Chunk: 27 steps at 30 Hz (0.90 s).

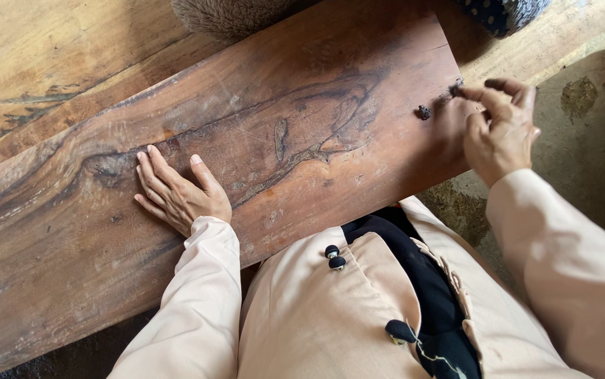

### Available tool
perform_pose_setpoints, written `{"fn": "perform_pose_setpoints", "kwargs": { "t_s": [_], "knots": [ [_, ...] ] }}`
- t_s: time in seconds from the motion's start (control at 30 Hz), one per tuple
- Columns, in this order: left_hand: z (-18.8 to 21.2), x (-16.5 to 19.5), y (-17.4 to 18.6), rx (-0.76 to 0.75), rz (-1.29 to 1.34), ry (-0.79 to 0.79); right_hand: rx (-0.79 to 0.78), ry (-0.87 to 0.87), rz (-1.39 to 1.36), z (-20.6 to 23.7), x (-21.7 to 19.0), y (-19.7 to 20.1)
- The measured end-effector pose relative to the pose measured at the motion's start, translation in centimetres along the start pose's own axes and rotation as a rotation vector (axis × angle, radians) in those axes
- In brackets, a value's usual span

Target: The person uses a small dark putty to fill cracks and voids in a large wooden slab. They repeatedly pick up putty from a plastic container and press it into the wood surface, smoothing it with their fingers.

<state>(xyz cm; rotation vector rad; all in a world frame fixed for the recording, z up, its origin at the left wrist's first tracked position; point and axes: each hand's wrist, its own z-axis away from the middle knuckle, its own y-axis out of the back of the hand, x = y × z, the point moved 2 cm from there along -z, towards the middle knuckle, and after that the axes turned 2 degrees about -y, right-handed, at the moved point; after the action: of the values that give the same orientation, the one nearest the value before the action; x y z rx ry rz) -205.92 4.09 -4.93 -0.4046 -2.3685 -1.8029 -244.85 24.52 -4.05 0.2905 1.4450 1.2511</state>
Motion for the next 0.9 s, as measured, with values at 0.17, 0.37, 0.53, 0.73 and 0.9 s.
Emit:
{"fn": "perform_pose_setpoints", "kwargs": {
  "t_s": [0.17,0.37,0.53,0.73,0.9],
  "knots": [
    [0.1,0.0,0.0,0.008,0.008,-0.017,0.054,0.132,0.086,-2.3,-0.8,0.4],
    [-0.1,0.1,0.0,0.017,0.014,-0.004,-0.02,0.036,-0.033,-0.8,-0.3,0.2],
    [0.0,0.0,-0.1,0.019,0.03,-0.003,0.009,0.057,-0.177,-0.2,-0.1,0.1],
    [-0.2,0.0,-0.3,0.033,0.028,0.003,-0.039,0.102,-0.03,-0.4,0.1,-0.5],
    [-0.4,-0.2,-0.5,0.038,0.034,0.006,0.015,0.026,-0.098,-1.0,0.5,0.6]
  ]
}}
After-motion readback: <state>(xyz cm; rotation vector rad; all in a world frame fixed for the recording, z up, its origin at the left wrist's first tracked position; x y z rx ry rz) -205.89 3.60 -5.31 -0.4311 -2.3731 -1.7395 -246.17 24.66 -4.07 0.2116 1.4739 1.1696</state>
